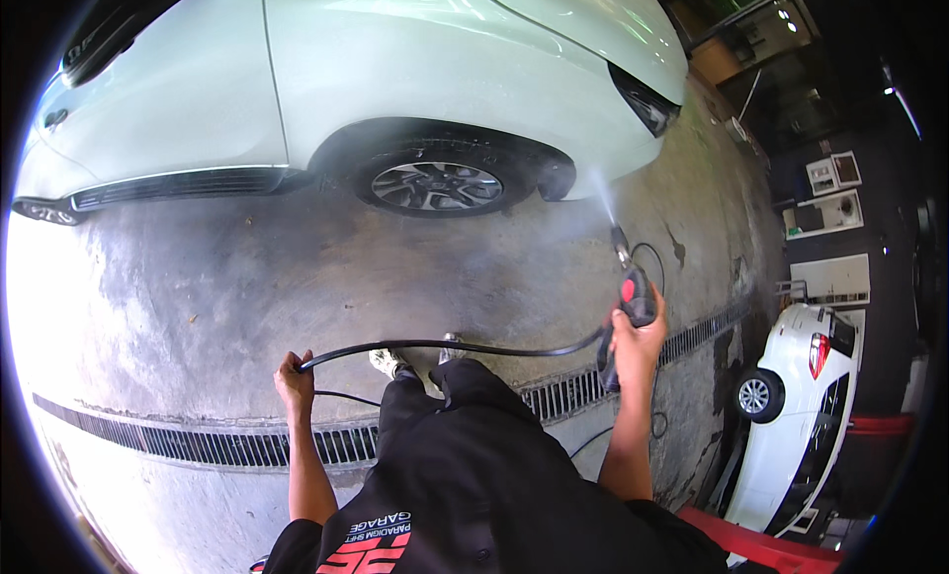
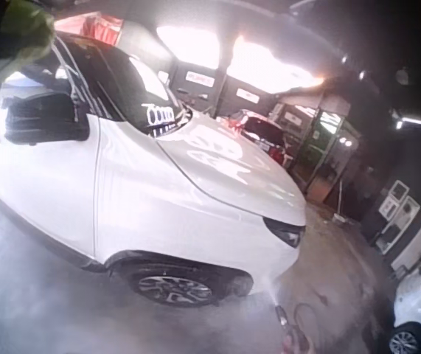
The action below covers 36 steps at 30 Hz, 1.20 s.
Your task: The person uses a pressure washer to clean a white car, starting with the wheels and wheel wells, then moving to the side panels, rear bumper, and hood. The person systematically sprays water across the vehicle's exterior surfaces.
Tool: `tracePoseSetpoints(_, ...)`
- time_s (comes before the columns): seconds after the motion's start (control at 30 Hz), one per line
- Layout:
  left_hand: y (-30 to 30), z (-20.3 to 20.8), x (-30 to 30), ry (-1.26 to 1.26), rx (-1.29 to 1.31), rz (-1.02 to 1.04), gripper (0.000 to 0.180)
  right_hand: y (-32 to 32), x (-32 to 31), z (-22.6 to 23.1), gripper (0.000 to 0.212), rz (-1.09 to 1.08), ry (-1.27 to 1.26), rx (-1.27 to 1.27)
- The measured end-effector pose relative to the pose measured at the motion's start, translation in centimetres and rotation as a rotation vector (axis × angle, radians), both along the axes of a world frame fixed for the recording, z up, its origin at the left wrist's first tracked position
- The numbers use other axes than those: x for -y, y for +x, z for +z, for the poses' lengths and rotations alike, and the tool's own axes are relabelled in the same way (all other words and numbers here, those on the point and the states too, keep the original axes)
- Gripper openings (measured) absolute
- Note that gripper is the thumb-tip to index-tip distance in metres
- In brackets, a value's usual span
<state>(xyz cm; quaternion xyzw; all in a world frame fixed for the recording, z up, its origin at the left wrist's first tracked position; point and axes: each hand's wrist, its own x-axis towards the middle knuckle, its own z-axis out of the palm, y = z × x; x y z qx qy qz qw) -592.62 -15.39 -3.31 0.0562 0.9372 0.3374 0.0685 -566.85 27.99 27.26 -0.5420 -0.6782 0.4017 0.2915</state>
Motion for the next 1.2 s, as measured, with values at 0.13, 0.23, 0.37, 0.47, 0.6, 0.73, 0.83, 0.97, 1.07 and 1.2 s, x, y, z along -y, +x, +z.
tracePoseSetpoints(0.13,0.8,0.0,-1.0,0.002,-0.005,-0.072,0.047,5.7,2.4,-2.2,0.063,0.249,0.118,-0.006)
tracePoseSetpoints(0.23,1.1,1.7,-2.8,0.076,-0.036,-0.061,0.049,6.2,-0.2,0.2,0.064,0.047,0.04,-0.105)
tracePoseSetpoints(0.37,1.8,3.8,-3.9,0.068,-0.073,-0.091,0.049,9.2,-1.1,0.8,0.067,0.108,0.066,-0.123)
tracePoseSetpoints(0.47,3.0,3.8,-6.2,0.101,-0.08,-0.111,0.05,11.9,-1.9,0.2,0.067,0.042,0.0,-0.19)
tracePoseSetpoints(0.6,5.2,3.8,-7.2,0.065,-0.111,-0.142,0.05,14.2,-4.6,-2.0,0.065,0.001,0.062,-0.262)
tracePoseSetpoints(0.73,7.3,3.3,-8.1,0.061,-0.148,-0.107,0.052,17.0,-6.6,-4.0,0.059,-0.066,-0.073,-0.313)
tracePoseSetpoints(0.83,8.9,3.7,-8.5,0.056,-0.132,-0.08,0.051,19.5,-9.5,-8.4,0.055,-0.111,-0.212,-0.291)
tracePoseSetpoints(0.97,11.6,5.4,-7.7,-0.047,-0.103,-0.085,0.044,17.1,-8.5,-11.5,0.061,0.058,-0.185,-0.292)
tracePoseSetpoints(1.07,13.0,4.7,-5.4,-0.168,-0.073,-0.069,0.04,12.8,-7.5,-12.2,0.065,0.373,-0.056,-0.206)
tracePoseSetpoints(1.2,14.6,3.8,-1.8,-0.241,-0.012,0.049,0.041,4.1,-6.7,-10.9,0.072,0.793,0.137,-0.102)
